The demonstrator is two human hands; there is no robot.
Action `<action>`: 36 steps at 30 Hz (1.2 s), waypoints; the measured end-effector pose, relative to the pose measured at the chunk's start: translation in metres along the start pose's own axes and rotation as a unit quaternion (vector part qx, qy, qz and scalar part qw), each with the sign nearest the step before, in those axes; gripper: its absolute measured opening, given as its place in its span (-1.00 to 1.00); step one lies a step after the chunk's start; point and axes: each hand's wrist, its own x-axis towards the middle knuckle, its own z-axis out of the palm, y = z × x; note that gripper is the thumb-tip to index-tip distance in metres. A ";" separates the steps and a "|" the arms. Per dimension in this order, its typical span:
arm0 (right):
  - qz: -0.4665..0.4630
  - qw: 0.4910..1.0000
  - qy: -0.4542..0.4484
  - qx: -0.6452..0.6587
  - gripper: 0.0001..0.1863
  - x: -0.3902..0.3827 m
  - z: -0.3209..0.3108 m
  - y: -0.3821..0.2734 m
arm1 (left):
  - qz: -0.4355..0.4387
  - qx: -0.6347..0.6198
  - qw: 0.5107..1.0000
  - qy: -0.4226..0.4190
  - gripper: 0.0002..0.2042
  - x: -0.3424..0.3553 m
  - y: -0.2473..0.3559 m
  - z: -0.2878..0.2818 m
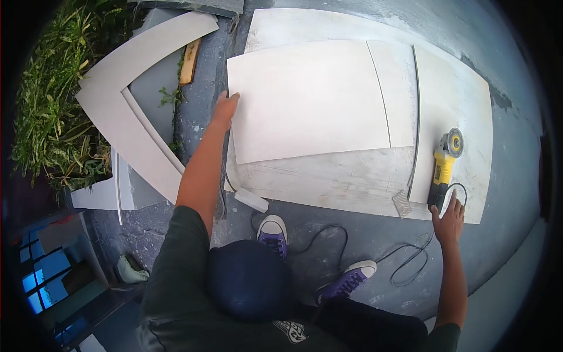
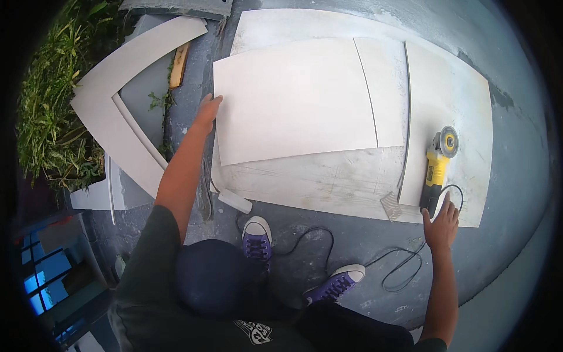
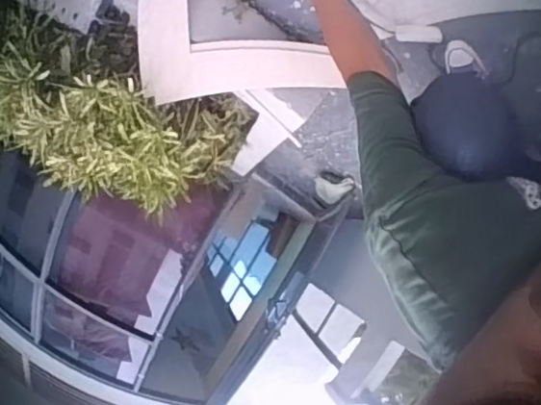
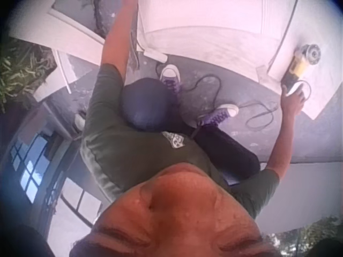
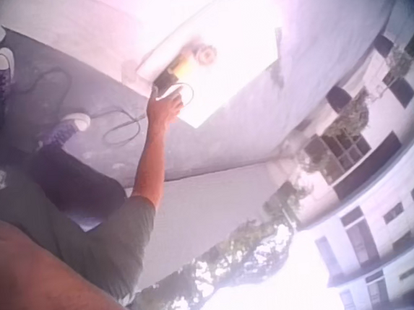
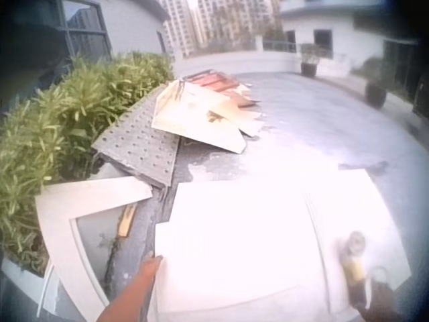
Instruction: The person uses a power saw to cut a ceramic tile, carries it into a room, and positions it on the floor next to another person applying adhesive.
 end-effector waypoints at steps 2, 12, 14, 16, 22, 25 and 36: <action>0.003 1.000 -0.031 -0.001 -0.11 -0.010 -0.024 0.006 | -0.006 -0.085 0.995 -0.058 -0.14 0.020 -0.006 -0.007; -0.009 0.963 -0.141 0.231 -0.30 -0.075 -0.030 -0.006 | -0.092 -0.104 0.989 -0.050 -0.20 0.015 0.026 -0.015; 0.006 0.960 -0.145 0.241 -0.32 -0.082 -0.033 -0.006 | -0.097 -0.138 0.982 -0.090 -0.26 0.015 0.037 -0.024; 0.018 0.955 -0.139 0.261 -0.35 -0.097 -0.044 0.004 | -0.135 -0.182 0.968 -0.107 -0.37 -0.001 0.056 -0.023; 0.089 0.926 -0.201 0.307 -0.41 -0.185 -0.088 0.034 | -0.089 -0.214 0.960 -0.159 -0.36 -0.084 0.151 -0.060; 0.179 0.886 -0.240 0.354 -0.43 -0.240 -0.134 0.042 | -0.055 -0.203 0.952 -0.224 -0.38 -0.140 0.223 -0.049; 0.233 0.840 -0.206 0.444 -0.52 -0.345 -0.351 0.072 | -0.116 -0.117 0.964 -0.208 -0.62 -0.337 0.379 0.026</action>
